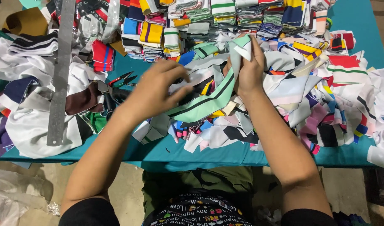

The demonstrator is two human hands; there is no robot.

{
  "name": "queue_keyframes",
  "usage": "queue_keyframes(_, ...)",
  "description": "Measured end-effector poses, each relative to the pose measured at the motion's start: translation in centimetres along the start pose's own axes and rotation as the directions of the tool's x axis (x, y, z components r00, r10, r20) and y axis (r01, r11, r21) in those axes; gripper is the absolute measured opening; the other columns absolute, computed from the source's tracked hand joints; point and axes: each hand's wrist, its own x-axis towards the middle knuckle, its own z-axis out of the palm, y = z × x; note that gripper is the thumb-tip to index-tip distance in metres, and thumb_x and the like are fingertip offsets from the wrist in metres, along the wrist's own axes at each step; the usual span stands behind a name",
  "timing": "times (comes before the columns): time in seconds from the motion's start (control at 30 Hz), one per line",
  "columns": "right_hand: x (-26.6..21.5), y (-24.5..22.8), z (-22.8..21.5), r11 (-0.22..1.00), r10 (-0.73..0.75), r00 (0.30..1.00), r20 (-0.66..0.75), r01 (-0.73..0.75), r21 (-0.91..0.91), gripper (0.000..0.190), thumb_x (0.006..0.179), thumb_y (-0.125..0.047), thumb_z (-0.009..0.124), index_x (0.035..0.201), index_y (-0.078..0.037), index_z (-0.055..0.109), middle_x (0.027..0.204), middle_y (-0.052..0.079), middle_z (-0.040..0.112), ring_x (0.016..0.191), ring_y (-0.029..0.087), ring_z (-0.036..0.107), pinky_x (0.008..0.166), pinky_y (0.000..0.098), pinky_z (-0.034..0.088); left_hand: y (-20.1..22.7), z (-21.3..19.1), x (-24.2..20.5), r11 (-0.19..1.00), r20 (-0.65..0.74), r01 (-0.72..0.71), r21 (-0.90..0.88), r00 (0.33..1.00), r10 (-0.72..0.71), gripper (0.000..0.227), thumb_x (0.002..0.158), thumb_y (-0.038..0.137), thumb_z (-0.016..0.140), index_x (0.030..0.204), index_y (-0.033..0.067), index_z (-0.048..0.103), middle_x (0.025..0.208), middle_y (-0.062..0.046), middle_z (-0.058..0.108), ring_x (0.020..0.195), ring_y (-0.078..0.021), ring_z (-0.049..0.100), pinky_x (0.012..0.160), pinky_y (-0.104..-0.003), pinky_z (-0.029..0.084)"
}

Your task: The person sits at a table covered with colorful fabric pieces and folds a light green fabric strip by hand. They then pick up a pink fabric strip and fold it in a similar manner, placing the finished pieces aside.

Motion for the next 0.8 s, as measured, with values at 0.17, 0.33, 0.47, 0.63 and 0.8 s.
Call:
queue_keyframes(0.17,-0.2,-0.5,0.1,0.999,0.033,0.991,0.130,-0.038,0.039,0.015,0.104,-0.014,0.047,0.112,-0.007,0.058,0.061,0.013,0.044,0.049,0.024,0.043,0.046,0.0413,0.054,1.1,2.8,2.1,0.937,-0.029,-0.127,-0.326,0.992,0.125,0.017,0.101,0.028,0.067,0.101,0.0115,0.062,0.087,-0.004,0.067,0.073,-0.0185,0.064,0.065,-0.031,0.051)
queue_keyframes(0.33,0.5,-1.0,-0.9,0.945,0.231,0.937,0.263,-0.280,0.171,0.017,0.098,-0.034,0.058,0.103,-0.018,0.057,0.067,0.005,0.049,0.060,0.020,0.049,0.074,0.0433,0.063,0.1,5.7,3.6,0.971,0.098,0.063,-0.231,0.994,-0.041,0.054,0.089,0.047,0.076,0.122,0.0094,0.058,0.098,-0.007,0.072,0.082,-0.0235,0.068,0.064,-0.038,0.053)
queue_keyframes(0.47,0.9,-0.8,-1.7,0.936,0.218,0.919,0.328,-0.292,0.195,0.020,0.102,-0.038,0.056,0.104,-0.018,0.058,0.066,0.001,0.049,0.058,0.018,0.054,0.077,0.0441,0.065,-0.7,6.1,3.7,0.927,0.042,-0.031,-0.373,0.998,0.050,0.016,0.101,0.027,0.065,0.106,0.0110,0.067,0.073,-0.003,0.065,0.062,-0.0176,0.058,0.058,-0.033,0.042)
queue_keyframes(0.63,0.0,-0.9,-0.3,0.992,0.091,0.951,0.296,-0.112,0.055,0.027,0.108,-0.026,0.039,0.104,-0.008,0.059,0.070,0.012,0.058,0.057,0.022,0.052,0.058,0.0388,0.058,-2.0,5.4,3.1,0.551,0.163,0.080,-0.831,0.981,0.103,0.014,0.108,0.024,0.056,0.097,0.0167,0.062,0.079,0.006,0.052,0.063,-0.0050,0.046,0.057,-0.019,0.037)
queue_keyframes(0.8,-2.0,-3.0,2.3,0.496,-0.071,0.814,0.576,0.530,-0.688,0.021,0.096,-0.003,0.068,0.115,-0.012,0.070,0.097,0.011,0.075,0.066,0.025,0.073,0.055,0.0322,0.060,-2.7,7.6,3.3,0.310,0.225,0.259,-0.915,0.964,-0.141,0.031,0.102,0.016,0.065,0.072,0.0135,0.054,0.053,0.008,0.049,0.050,-0.0008,0.043,0.050,-0.015,0.034)
